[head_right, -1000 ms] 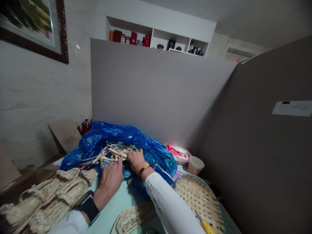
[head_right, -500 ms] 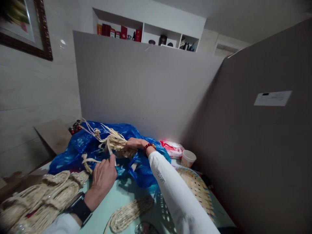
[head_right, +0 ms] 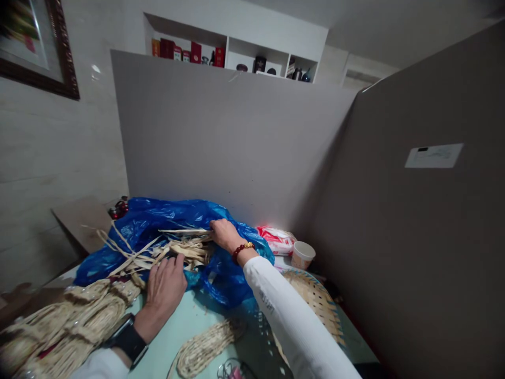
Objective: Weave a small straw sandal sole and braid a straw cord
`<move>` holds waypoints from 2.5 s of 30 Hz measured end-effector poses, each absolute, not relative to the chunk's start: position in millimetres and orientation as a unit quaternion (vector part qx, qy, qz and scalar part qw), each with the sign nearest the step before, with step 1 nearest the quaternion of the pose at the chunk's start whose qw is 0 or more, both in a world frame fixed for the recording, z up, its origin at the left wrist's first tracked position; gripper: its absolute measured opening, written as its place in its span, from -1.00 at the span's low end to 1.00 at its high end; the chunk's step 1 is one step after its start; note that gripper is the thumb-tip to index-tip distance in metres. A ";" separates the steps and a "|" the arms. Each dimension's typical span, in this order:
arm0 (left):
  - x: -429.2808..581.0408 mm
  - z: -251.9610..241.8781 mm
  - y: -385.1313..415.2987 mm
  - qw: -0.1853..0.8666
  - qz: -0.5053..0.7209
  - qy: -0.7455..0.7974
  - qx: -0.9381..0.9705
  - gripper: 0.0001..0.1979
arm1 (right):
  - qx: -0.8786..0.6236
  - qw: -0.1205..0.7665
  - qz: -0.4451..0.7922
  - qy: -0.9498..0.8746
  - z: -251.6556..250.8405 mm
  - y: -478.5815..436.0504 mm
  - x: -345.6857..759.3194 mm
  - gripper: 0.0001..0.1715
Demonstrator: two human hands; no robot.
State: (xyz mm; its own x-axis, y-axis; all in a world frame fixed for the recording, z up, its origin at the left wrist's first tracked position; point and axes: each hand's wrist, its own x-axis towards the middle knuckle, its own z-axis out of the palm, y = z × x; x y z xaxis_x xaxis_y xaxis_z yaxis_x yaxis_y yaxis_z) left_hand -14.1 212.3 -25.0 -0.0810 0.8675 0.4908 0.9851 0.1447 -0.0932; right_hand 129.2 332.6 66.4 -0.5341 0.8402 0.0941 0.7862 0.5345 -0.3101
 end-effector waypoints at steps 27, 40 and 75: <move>-15.2 -25.7 215.8 0.123 -0.315 -0.670 -0.661 -0.72 | -0.245 0.618 0.455 -0.593 112.8 319.1 120.9 -0.66; 1.9 40.8 203.4 -0.319 -0.597 -0.463 -0.573 -0.68 | -0.360 0.383 0.546 -0.653 77.2 201.8 140.6 -0.64; 42.3 93.1 54.3 -0.392 -0.638 -0.356 -0.560 -0.97 | -0.373 0.483 0.532 -0.587 83.8 24.2 195.8 -0.81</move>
